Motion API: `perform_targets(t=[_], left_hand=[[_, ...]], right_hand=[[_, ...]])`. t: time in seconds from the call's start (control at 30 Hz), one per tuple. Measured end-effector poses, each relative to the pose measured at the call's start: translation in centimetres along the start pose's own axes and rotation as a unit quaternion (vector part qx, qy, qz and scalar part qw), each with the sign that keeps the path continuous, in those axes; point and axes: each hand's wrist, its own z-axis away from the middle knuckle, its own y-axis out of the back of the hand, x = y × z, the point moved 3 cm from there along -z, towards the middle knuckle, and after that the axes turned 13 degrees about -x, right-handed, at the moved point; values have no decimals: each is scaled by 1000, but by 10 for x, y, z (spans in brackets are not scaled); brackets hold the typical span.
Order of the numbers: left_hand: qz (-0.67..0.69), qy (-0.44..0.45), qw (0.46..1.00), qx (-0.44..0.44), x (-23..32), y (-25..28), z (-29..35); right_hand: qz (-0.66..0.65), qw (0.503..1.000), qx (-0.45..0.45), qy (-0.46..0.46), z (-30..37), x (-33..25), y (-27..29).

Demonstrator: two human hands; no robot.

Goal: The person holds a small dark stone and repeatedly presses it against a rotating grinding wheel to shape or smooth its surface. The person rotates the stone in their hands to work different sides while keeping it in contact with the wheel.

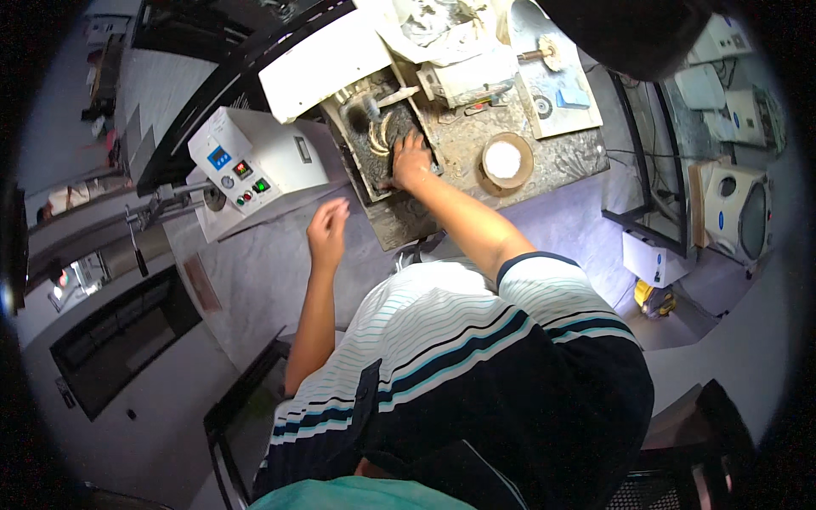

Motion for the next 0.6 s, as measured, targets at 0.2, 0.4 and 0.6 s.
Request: perform_targets(t=[0.2, 0.4, 0.6], left_hand=[[-179, -176, 938, -237, 104, -130, -119], [-534, -46, 749, -390, 79, -223, -171], [-594, 47, 742, -308, 50, -273, -208]], right_hand=[[-310, 926, 181, 114, -82, 12, -100], [-127, 977, 164, 47, -8, -14, -16], [-280, 920, 237, 137, -25, 17, -27]])
